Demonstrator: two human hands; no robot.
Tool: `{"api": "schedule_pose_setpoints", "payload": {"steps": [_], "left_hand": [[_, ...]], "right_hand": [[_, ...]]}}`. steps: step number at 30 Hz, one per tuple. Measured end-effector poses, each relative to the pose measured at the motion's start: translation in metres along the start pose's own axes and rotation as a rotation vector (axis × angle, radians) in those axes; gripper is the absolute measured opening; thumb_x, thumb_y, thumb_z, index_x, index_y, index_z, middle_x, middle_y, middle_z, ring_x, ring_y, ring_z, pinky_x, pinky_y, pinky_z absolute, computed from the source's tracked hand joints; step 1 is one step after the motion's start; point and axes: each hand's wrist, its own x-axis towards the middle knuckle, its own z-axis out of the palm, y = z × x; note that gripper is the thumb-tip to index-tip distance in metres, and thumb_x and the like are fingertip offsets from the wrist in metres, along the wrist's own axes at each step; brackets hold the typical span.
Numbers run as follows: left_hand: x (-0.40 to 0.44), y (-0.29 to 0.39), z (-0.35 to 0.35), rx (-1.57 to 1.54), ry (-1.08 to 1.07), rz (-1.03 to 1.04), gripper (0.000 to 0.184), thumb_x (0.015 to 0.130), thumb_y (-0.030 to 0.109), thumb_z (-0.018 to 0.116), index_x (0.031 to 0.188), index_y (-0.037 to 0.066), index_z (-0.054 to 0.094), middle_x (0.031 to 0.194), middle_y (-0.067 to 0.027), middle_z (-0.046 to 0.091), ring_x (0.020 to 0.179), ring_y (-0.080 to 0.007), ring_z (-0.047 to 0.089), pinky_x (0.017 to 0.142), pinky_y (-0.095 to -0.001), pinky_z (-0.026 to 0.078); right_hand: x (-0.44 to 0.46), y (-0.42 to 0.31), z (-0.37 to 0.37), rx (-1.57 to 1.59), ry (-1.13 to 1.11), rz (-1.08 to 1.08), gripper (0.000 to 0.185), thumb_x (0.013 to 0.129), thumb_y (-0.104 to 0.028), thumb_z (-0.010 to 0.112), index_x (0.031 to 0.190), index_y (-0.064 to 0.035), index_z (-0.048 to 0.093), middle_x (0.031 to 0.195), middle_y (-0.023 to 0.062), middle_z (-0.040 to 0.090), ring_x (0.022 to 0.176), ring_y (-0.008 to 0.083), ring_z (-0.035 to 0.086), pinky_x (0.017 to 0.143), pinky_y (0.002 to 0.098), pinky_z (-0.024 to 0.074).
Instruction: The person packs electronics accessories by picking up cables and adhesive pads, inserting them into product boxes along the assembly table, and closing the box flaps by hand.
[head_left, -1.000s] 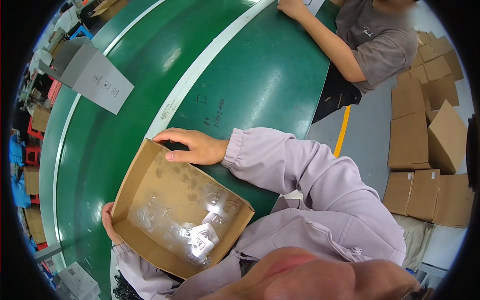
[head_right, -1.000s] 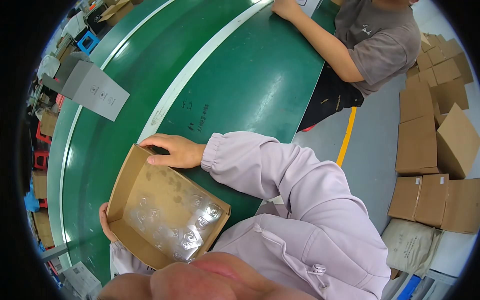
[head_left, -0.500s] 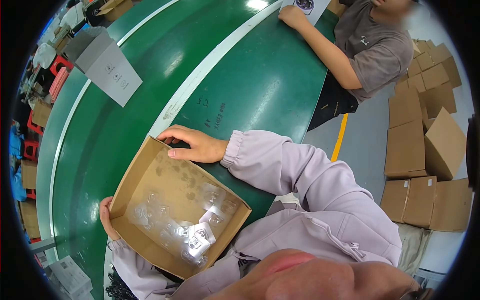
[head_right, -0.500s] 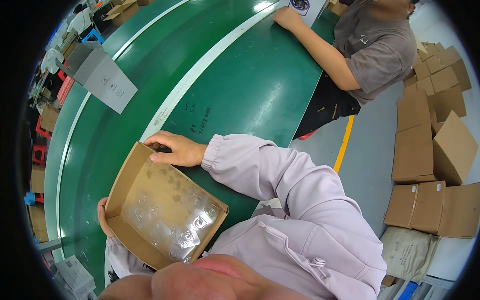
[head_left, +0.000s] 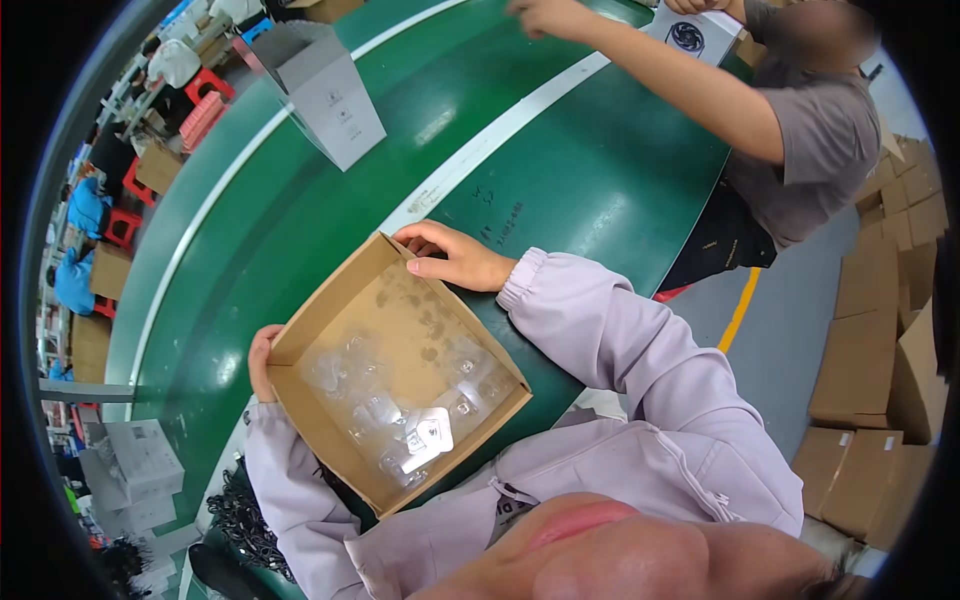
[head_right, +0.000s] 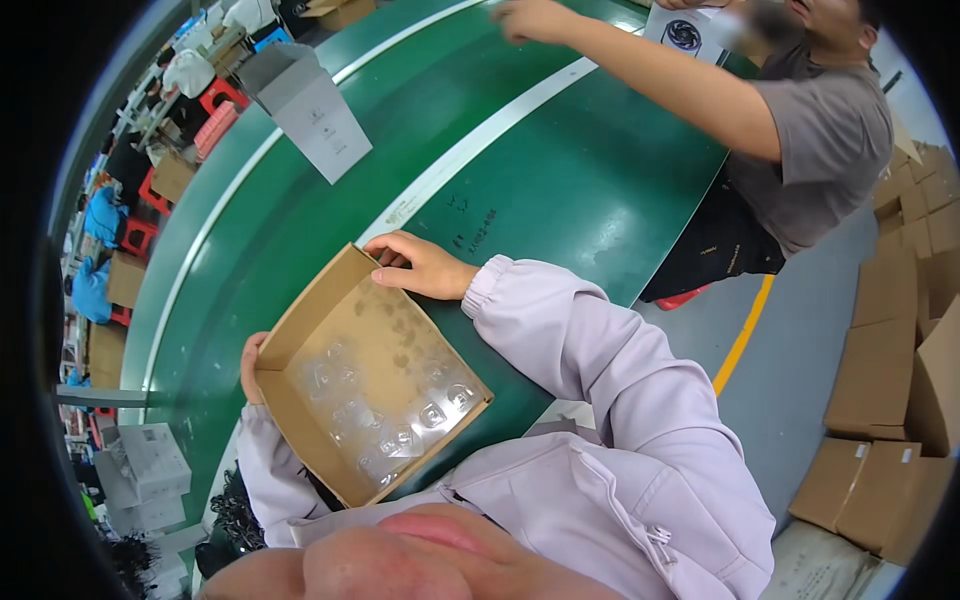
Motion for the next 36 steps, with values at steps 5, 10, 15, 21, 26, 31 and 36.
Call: {"api": "schedule_pose_setpoints", "payload": {"steps": [5, 10, 15, 21, 26, 31, 36], "left_hand": [[0.001, 0.001, 0.008, -0.090, 0.017, -0.048, 0.037, 0.087, 0.033, 0.043, 0.099, -0.001, 0.052, 0.091, -0.0078, 0.058, 0.081, -0.0160, 0.055, 0.074, -0.0262, 0.043], [0.003, 0.010, -0.018, 0.221, 0.048, -0.200, 0.042, 0.086, 0.037, 0.048, 0.108, 0.001, 0.049, 0.092, -0.0074, 0.059, 0.084, -0.0178, 0.055, 0.074, -0.0290, 0.044], [-0.067, 0.092, 0.010, 1.154, -0.030, 0.048, 0.045, 0.079, 0.027, 0.061, 0.115, 0.002, 0.048, 0.092, -0.0110, 0.060, 0.086, -0.0205, 0.057, 0.078, -0.0301, 0.044], [-0.176, 0.142, 0.009, 1.305, -0.216, -0.206, 0.044, 0.065, 0.019, 0.074, 0.102, 0.004, 0.055, 0.102, -0.0121, 0.055, 0.093, -0.0208, 0.053, 0.082, -0.0311, 0.042], [-0.223, 0.101, 0.015, 1.359, -0.403, 0.034, 0.046, 0.058, 0.024, 0.080, 0.094, 0.004, 0.059, 0.098, -0.0125, 0.052, 0.090, -0.0249, 0.054, 0.076, -0.0318, 0.045], [-0.207, 0.084, 0.004, 1.304, -0.347, -0.007, 0.045, 0.056, 0.022, 0.081, 0.093, 0.007, 0.060, 0.090, -0.0099, 0.047, 0.081, -0.0230, 0.052, 0.072, -0.0297, 0.045], [-0.191, 0.079, -0.012, 1.232, -0.404, -0.093, 0.033, 0.059, 0.016, 0.078, 0.087, 0.009, 0.062, 0.079, -0.0070, 0.047, 0.070, -0.0202, 0.050, 0.065, -0.0289, 0.044]], "right_hand": [[0.000, -0.005, -0.002, -0.028, 0.009, 0.068, 0.042, 0.084, -0.021, 0.057, 0.121, -0.0041, 0.044, 0.107, 0.0070, 0.051, 0.100, 0.0149, 0.047, 0.089, 0.0296, 0.0380], [-0.001, -0.004, 0.002, 0.086, 0.093, 0.040, 0.044, 0.085, -0.023, 0.055, 0.123, -0.0053, 0.042, 0.111, 0.0083, 0.053, 0.101, 0.0148, 0.049, 0.088, 0.0300, 0.0388], [-0.027, -0.024, -0.020, 0.255, 0.398, 0.028, 0.050, 0.087, -0.029, 0.052, 0.128, -0.0071, 0.033, 0.112, 0.0082, 0.052, 0.101, 0.0169, 0.050, 0.085, 0.0310, 0.0397], [-0.093, -0.044, -0.071, 0.687, 0.987, -0.236, 0.054, 0.087, -0.038, 0.048, 0.129, -0.0108, 0.031, 0.118, 0.0127, 0.050, 0.107, 0.0232, 0.048, 0.090, 0.0367, 0.0362], [-0.160, -0.039, -0.104, 0.775, 1.294, -0.385, 0.052, 0.086, -0.038, 0.049, 0.127, -0.0115, 0.032, 0.118, 0.0120, 0.048, 0.109, 0.0246, 0.046, 0.091, 0.0387, 0.0352], [-0.193, -0.043, -0.079, 0.763, 1.376, -0.367, 0.052, 0.086, -0.040, 0.048, 0.126, -0.0097, 0.033, 0.121, 0.0107, 0.045, 0.109, 0.0240, 0.045, 0.091, 0.0402, 0.0343], [-0.248, -0.082, -0.093, 0.708, 1.581, -0.526, 0.050, 0.088, -0.035, 0.046, 0.127, -0.0068, 0.031, 0.121, 0.0111, 0.044, 0.111, 0.0216, 0.043, 0.094, 0.0381, 0.0330]]}}
